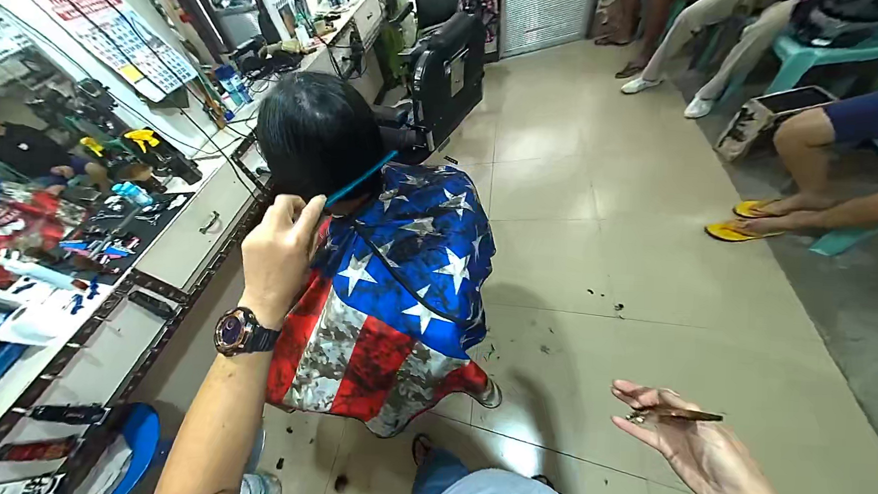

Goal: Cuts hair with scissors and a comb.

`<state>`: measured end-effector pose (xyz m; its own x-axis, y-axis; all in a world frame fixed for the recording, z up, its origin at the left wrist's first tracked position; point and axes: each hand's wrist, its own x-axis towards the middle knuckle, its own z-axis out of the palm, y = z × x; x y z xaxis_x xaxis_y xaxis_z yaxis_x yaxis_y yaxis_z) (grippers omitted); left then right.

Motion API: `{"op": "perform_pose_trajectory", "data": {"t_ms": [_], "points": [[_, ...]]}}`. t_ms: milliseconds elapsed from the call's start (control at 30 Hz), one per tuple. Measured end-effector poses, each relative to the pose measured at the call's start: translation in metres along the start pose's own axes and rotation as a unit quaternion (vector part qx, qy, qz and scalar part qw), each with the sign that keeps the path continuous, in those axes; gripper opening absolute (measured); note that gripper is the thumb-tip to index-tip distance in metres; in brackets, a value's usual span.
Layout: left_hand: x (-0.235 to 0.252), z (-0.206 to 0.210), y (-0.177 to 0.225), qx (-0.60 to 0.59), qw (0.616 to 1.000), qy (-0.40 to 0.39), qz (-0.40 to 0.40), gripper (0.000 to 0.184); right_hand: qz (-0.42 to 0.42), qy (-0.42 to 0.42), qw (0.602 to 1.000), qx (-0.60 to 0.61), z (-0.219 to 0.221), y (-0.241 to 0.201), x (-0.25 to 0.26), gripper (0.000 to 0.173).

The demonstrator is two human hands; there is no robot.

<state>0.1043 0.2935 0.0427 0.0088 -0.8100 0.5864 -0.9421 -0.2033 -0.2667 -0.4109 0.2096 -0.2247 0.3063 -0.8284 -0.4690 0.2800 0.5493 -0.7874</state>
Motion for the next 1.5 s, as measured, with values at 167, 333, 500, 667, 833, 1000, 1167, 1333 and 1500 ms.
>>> {"op": "perform_pose_trajectory", "data": {"t_ms": [167, 333, 500, 667, 833, 1000, 1167, 1333, 1500], "points": [[-0.022, 0.015, 0.031, -0.045, 0.994, -0.072, -0.074, 0.031, -0.033, -0.091, 0.995, -0.025, 0.037, -0.036, 0.050, 0.025], [-0.036, 0.012, 0.127, -0.555, 0.793, -0.101, -0.230, 0.030, -0.100, -0.294, 0.941, -0.132, 0.147, -0.080, 0.073, 0.032], [-0.004, 0.028, 0.182, -0.723, 0.671, -0.077, -0.145, 0.038, -0.166, -0.503, 0.837, -0.136, 0.235, -0.110, 0.069, 0.066], [0.034, 0.037, 0.165, -0.641, 0.764, -0.055, -0.041, 0.024, -0.188, -0.545, 0.812, -0.091, 0.250, -0.130, 0.097, 0.038], [0.043, 0.007, 0.111, -0.426, 0.877, 0.052, -0.216, 0.038, -0.376, -0.469, 0.768, -0.223, 0.276, -0.198, 0.136, 0.022], [0.036, -0.013, 0.068, -0.291, 0.862, 0.177, -0.375, 0.031, -0.468, -0.431, 0.709, -0.305, 0.299, -0.234, 0.186, 0.031], [0.050, -0.032, 0.036, -0.065, 0.973, 0.058, -0.215, 0.035, -0.342, -0.460, 0.778, -0.257, 0.300, -0.214, 0.198, 0.025], [0.073, -0.043, 0.014, 0.051, 0.997, -0.030, -0.055, 0.050, -0.346, -0.397, 0.824, -0.209, 0.306, -0.195, 0.196, 0.024], [0.115, -0.049, -0.014, -0.018, 0.999, -0.042, 0.029, 0.036, -0.302, -0.336, 0.884, -0.123, 0.337, -0.184, 0.166, 0.027]]}}
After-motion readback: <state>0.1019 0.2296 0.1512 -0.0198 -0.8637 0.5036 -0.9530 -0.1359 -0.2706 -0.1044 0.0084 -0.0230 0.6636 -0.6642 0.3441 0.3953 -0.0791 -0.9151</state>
